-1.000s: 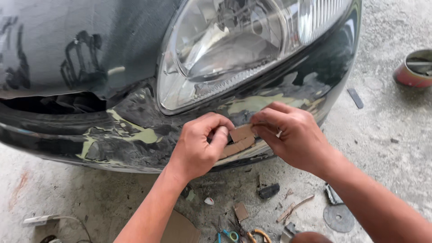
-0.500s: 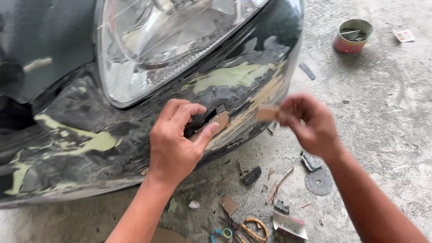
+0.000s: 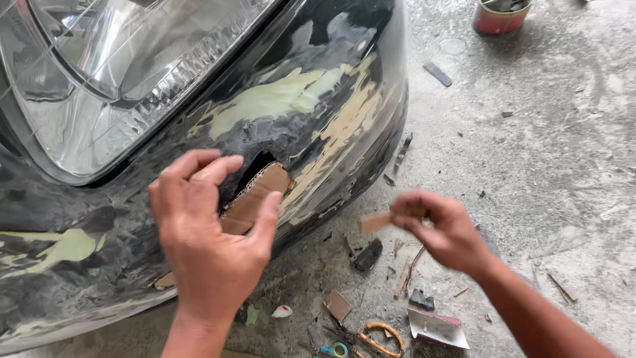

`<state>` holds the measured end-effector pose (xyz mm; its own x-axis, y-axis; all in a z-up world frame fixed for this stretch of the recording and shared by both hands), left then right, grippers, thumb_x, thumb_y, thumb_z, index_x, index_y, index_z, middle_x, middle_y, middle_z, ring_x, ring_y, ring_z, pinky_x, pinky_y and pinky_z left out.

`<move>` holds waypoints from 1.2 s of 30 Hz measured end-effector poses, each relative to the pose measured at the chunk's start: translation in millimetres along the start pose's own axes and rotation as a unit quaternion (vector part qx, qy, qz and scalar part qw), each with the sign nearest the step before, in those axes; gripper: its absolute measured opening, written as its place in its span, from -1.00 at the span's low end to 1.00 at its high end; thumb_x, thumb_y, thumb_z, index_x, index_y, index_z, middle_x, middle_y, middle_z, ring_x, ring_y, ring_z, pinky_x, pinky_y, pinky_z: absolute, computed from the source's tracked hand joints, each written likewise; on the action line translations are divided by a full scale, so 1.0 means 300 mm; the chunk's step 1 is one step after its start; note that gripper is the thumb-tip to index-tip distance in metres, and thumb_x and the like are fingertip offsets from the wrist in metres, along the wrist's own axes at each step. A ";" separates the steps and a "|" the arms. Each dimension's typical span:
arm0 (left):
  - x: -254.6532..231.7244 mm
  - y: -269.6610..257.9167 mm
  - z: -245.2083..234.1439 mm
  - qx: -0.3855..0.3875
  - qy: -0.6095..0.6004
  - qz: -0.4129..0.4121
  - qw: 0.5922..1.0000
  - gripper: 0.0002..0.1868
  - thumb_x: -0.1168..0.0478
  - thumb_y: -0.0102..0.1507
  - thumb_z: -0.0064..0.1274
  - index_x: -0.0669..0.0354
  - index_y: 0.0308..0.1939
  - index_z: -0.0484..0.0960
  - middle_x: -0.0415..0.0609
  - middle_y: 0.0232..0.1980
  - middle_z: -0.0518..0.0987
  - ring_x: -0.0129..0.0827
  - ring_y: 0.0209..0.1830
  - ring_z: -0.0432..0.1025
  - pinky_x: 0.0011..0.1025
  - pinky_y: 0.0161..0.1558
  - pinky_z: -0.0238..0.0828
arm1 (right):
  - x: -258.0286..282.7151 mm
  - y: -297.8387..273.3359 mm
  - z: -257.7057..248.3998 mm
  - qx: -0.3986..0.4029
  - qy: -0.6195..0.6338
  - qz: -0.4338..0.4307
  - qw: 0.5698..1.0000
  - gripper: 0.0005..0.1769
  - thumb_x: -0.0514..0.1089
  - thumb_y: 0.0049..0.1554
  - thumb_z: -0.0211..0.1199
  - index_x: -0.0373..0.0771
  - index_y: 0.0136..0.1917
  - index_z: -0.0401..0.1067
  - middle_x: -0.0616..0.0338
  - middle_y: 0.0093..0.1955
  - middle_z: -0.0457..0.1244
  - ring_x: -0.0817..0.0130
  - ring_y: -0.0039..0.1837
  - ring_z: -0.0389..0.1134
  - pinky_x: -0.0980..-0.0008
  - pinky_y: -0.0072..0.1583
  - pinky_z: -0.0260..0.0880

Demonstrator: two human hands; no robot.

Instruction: The person applies glue from a small white tube to the edges of cardboard pieces and presses them onto the damaged front bumper of a black car. They continue to apply glue and attach additional cardboard strips to fill gaps in the bumper area.

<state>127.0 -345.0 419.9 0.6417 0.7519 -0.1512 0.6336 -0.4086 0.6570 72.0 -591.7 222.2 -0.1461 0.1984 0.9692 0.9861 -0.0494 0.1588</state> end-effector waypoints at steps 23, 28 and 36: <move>-0.075 -0.004 0.104 -0.058 0.168 -0.062 0.982 -0.40 -0.08 0.09 0.42 0.12 -0.01 0.46 0.06 0.15 0.43 0.06 0.20 0.30 -0.02 0.15 0.12 | 0.100 0.159 0.098 -0.044 -0.021 -0.158 0.986 -0.94 -0.37 0.11 0.21 -0.27 -0.13 0.42 0.21 -0.28 0.28 0.53 -0.34 0.15 0.60 -0.33 0.14; -0.073 0.016 0.114 -0.057 0.182 -0.086 0.978 -0.28 -0.08 -0.03 0.61 0.11 -0.08 0.44 0.05 0.11 0.40 0.01 0.16 0.25 -0.07 0.08 0.11 | -0.055 0.043 0.152 0.016 -0.044 -0.014 0.999 -0.93 -0.27 0.07 0.26 -0.18 -0.12 0.48 0.26 -0.25 0.36 0.50 -0.29 0.29 0.55 -0.29 0.29; -0.067 0.031 0.125 -0.086 0.188 -0.069 0.976 -0.29 -0.13 0.00 0.61 0.15 -0.15 0.43 0.11 0.07 0.41 0.10 0.10 0.30 -0.02 0.09 0.15 | -0.113 -0.004 0.188 0.092 -0.038 0.090 0.991 -0.90 -0.16 0.06 0.28 -0.14 -0.10 0.50 0.25 -0.14 0.43 0.49 -0.14 0.48 0.57 -0.11 0.55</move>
<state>136.3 -383.4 401.3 0.3302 0.9438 0.0139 0.6004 -0.2214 0.7685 80.2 -543.2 178.5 0.0337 0.2770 0.9603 0.9943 0.0875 -0.0602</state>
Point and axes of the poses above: each hand's wrist, its own y-axis towards the middle knuckle, its own z-axis out of the palm, x = y × z, the point moved 1 cm from there along y, towards the middle knuckle
